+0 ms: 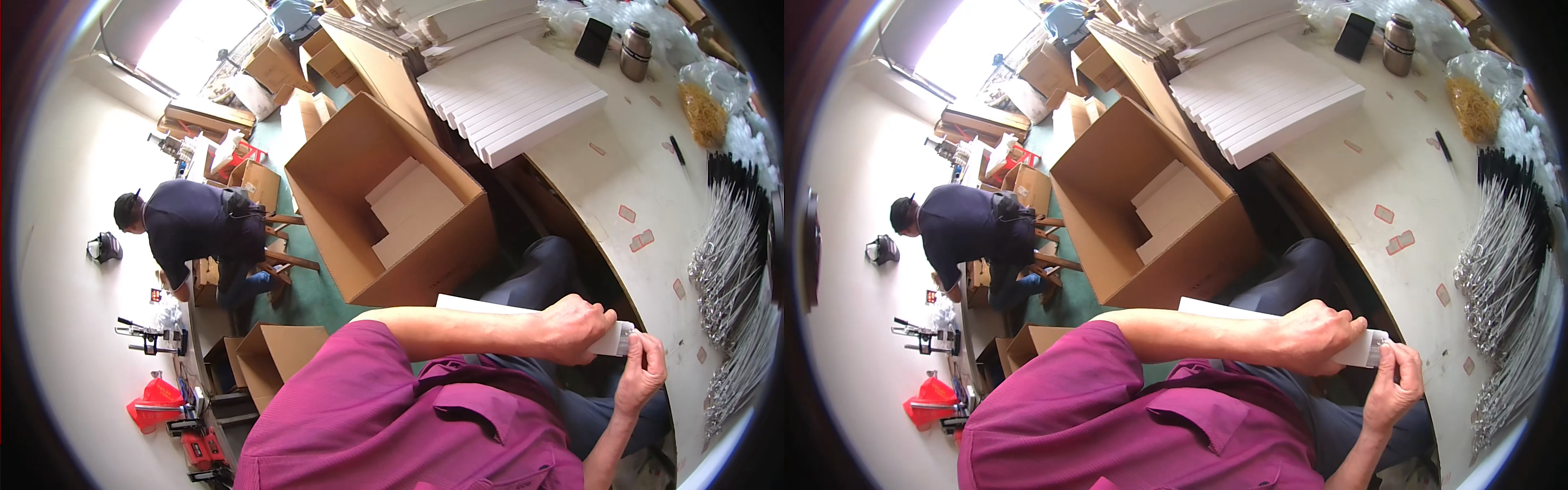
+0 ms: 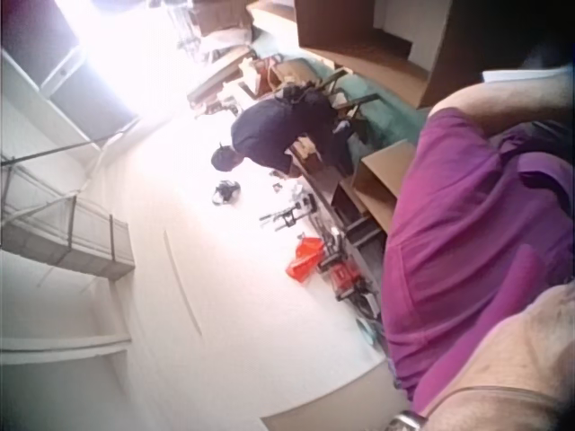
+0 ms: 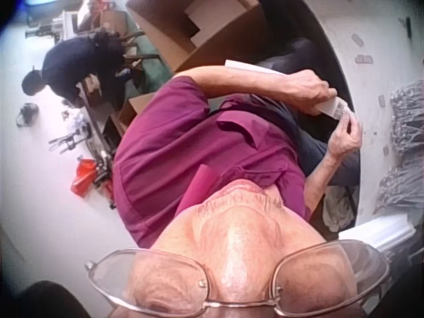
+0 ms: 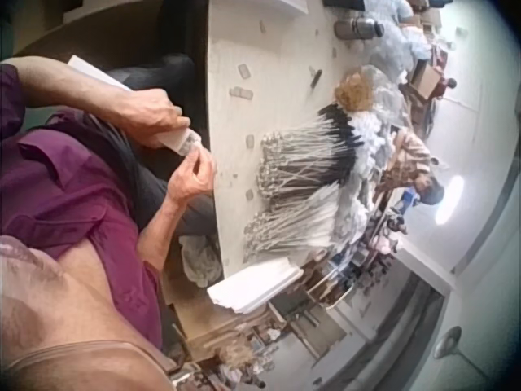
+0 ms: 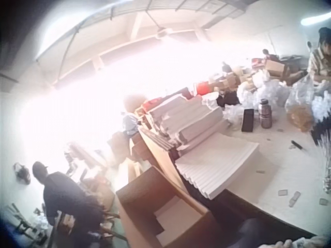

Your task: The person slides a bundle of brushes into a white cardboard sleeve by hand.

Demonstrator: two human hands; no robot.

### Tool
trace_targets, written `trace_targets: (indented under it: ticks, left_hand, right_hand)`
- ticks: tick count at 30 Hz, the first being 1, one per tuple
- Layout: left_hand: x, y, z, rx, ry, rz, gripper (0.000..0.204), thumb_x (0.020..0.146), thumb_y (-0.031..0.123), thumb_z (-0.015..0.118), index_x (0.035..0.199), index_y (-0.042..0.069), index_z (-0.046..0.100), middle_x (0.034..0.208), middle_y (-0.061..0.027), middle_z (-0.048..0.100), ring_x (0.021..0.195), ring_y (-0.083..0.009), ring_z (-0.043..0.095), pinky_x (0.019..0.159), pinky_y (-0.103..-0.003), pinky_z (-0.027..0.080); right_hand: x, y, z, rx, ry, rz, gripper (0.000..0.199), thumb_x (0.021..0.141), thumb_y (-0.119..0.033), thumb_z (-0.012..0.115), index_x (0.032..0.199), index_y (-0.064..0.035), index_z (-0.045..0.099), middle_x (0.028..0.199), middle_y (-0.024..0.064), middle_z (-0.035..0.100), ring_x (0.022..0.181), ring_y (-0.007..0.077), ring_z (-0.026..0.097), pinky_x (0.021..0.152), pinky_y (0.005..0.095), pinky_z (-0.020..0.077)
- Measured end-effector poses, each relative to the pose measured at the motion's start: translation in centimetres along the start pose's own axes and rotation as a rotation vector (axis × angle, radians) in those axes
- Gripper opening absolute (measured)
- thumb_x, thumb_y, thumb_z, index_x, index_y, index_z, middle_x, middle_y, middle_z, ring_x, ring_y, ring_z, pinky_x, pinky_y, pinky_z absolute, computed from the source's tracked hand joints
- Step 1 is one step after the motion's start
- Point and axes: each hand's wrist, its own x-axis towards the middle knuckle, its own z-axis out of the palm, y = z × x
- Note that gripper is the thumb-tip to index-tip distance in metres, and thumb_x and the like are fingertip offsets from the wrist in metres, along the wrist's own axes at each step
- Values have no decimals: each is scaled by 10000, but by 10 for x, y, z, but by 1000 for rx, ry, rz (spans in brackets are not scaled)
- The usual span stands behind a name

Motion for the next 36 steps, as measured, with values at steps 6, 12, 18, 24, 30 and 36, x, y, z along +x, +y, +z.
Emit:
trace_targets:
  ticks: [6, 12, 18, 24, 30, 36]
  left_hand:
    - [-4, -4, 6, -63, 6, -38, 384, 701, 152, 776, 975, -47, 596, 819, -231, 687, 744, -398, 720, 663, -470, 593]
    - [-5, -7, 4, -76, -6, -63, 370, 728, 184, 777, 965, -35, 597, 825, -230, 690, 763, -400, 723, 672, -476, 595]
    - [-8, -6, 10, -43, -13, -92, 369, 756, 212, 774, 986, -20, 603, 828, -217, 694, 753, -404, 724, 661, -481, 598]
    - [-10, 2, 15, -64, 5, -51, 414, 750, 219, 792, 1030, -13, 593, 852, -214, 691, 775, -401, 721, 671, -481, 596]
    - [-14, -2, 11, -16, 115, -73, 413, 760, 247, 817, 1040, 44, 590, 888, -191, 696, 804, -379, 717, 678, -480, 591]
    - [-13, 1, 6, -7, 63, -91, 525, 757, 265, 853, 1162, 45, 601, 920, -180, 716, 823, -382, 720, 702, -487, 594]
  right_hand:
    - [-3, -14, 10, -130, -37, -120, 90, 958, -59, 700, 960, 30, 687, 1027, 121, 681, 937, 270, 661, 827, 376, 529]
    - [-5, -6, 7, 27, -110, 87, 103, 955, -71, 703, 946, 31, 693, 1120, 140, 693, 1019, 266, 663, 898, 379, 521]
    - [-8, 9, 15, 238, -138, 196, 79, 926, -42, 745, 956, 24, 715, 1165, 145, 695, 1031, 195, 662, 899, 338, 547]
    - [-12, 9, 4, 467, -131, 421, 70, 956, -14, 699, 996, 39, 721, 1181, 123, 690, 952, 139, 657, 844, 277, 555]
    - [-5, -6, 22, 407, -87, 456, 93, 922, -6, 716, 1008, 23, 697, 917, 22, 712, 836, 66, 639, 760, 236, 536]
    - [-7, -21, 22, 563, -54, 475, 237, 963, -16, 704, 1164, 36, 591, 975, 99, 748, 863, 85, 688, 762, 241, 574]
